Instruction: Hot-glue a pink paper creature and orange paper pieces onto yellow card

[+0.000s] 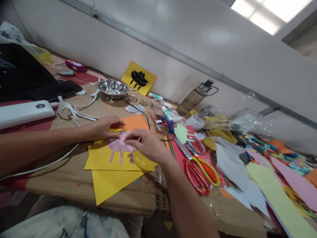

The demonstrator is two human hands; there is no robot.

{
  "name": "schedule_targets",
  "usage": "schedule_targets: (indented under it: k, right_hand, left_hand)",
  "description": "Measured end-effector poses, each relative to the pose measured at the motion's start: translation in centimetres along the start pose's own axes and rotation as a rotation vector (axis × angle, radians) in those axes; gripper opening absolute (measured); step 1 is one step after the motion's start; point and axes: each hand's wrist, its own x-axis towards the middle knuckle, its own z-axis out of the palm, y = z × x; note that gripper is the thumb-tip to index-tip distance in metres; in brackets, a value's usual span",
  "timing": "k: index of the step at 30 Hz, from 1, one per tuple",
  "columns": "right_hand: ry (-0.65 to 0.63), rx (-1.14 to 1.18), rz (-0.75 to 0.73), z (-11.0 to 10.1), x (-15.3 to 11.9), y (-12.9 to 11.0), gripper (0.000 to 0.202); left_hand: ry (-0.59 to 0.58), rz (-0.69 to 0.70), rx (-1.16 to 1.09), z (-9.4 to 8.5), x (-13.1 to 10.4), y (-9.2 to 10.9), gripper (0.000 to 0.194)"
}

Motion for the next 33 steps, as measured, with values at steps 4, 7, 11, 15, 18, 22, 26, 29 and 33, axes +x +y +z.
schedule_targets:
  k: [4,7,11,15,18,22,26,29,33]
  right_hand:
    - [0.308,-0.23,0.157,1.9,1.8,3.0,0.02]
    - [0.279,-0.344,0.174,2.8,2.6,4.1,0.028]
    - [0.228,-0.441,0.158,3.1,3.1,4.3,0.022]
    - [0.224,-0.448,0.16,3.1,3.4,4.1,0.014]
    - [0.27,-0.396,0.176,3.2,3.5,3.9,0.01]
    - [0.311,-0.34,0.184,3.1,3.6,3.9,0.004]
    - [0.438,-0.262,0.028,2.7,3.1,3.6,0.004]
    - [0.663,-0.277,-0.258,2.5,2.3,3.1,0.007]
    - [0.804,-0.48,-0.528,2.7,1.5,2.7,0.013]
  left_hand:
    - [-0.016,0.017,0.018,0.1,0.1,-0.1,0.044]
    - [-0.018,0.027,0.034,0.2,0.1,-0.3,0.046]
    - [-0.002,0.037,0.03,0.4,0.1,-0.6,0.048]
    - [-0.011,0.039,0.009,0.4,0.1,-0.6,0.045]
    - [-0.019,0.029,0.012,0.4,0.1,-0.6,0.045]
    - [0.008,0.005,-0.024,0.2,0.0,0.0,0.046]
    - [0.179,-0.043,-0.117,-1.1,-0.3,1.2,0.042]
    - [0.269,-0.169,-0.25,-2.0,-0.5,2.1,0.034]
    - [0.061,-0.393,-0.775,-1.8,-0.5,3.1,0.055]
